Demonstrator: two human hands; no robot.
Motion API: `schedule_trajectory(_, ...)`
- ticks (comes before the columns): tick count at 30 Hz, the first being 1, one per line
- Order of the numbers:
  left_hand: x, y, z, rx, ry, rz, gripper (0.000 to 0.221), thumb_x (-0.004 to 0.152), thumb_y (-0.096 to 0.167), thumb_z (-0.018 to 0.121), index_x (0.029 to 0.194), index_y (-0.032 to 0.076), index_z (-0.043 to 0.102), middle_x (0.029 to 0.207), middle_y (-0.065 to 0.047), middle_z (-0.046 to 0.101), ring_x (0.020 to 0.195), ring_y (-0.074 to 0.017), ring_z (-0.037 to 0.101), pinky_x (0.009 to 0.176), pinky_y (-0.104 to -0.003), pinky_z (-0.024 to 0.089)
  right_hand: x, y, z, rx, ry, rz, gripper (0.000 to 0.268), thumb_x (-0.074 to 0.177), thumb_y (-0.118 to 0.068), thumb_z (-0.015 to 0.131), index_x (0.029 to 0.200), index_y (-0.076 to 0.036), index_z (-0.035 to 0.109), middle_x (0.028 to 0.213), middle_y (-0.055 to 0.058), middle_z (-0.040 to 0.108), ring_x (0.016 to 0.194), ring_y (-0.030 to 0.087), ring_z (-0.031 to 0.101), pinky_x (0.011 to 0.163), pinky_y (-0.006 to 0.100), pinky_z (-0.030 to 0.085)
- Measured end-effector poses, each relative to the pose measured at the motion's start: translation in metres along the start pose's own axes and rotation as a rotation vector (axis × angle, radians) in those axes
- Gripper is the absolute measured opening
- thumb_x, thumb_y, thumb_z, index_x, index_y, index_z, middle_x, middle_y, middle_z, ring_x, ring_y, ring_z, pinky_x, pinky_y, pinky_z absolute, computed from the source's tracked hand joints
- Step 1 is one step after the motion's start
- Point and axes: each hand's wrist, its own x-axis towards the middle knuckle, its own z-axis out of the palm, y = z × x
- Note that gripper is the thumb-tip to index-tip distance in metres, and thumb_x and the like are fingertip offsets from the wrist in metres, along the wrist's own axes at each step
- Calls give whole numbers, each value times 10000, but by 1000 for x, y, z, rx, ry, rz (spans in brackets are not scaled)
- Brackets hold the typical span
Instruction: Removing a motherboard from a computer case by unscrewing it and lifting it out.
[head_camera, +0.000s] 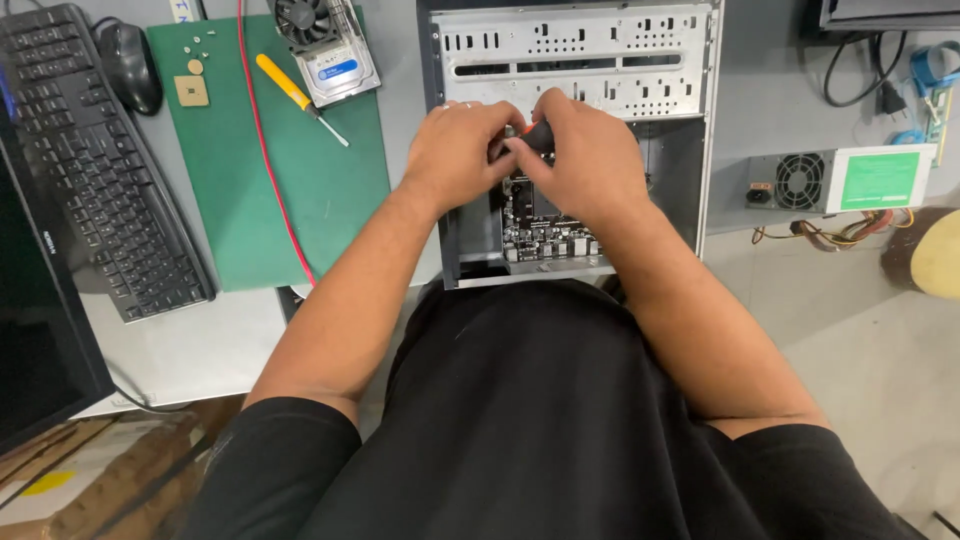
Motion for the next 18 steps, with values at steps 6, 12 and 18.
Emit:
schedule_trajectory(6,-9,-2,-7,-206,134,132,328,730,83,476,1026,200,557,562,87,459,507,-135,442,591,-321,410,-8,4,5,123,128,-146,239,782,-168,609,1003,-84,571,842,42,481,605,224,478,503,362,384)
schedule_trajectory(12,-7,-9,5,-142,179,126,229,803,121,490,1005,193,571,613,87,503,607,-156,515,702,-354,409,-17,6,-4,248,235,-160,220,763,-107,591,979,-66,578,886,45,493,745,192,526,607,285,486)
schedule_trajectory(18,-6,-7,5,-58,174,177,239,806,114,439,984,152,593,883,53,645,733,-196,552,712,-387,399,-35,12,-28,287,311,-46,147,813,-117,578,946,-59,594,812,43,493,621,129,454,522,241,390)
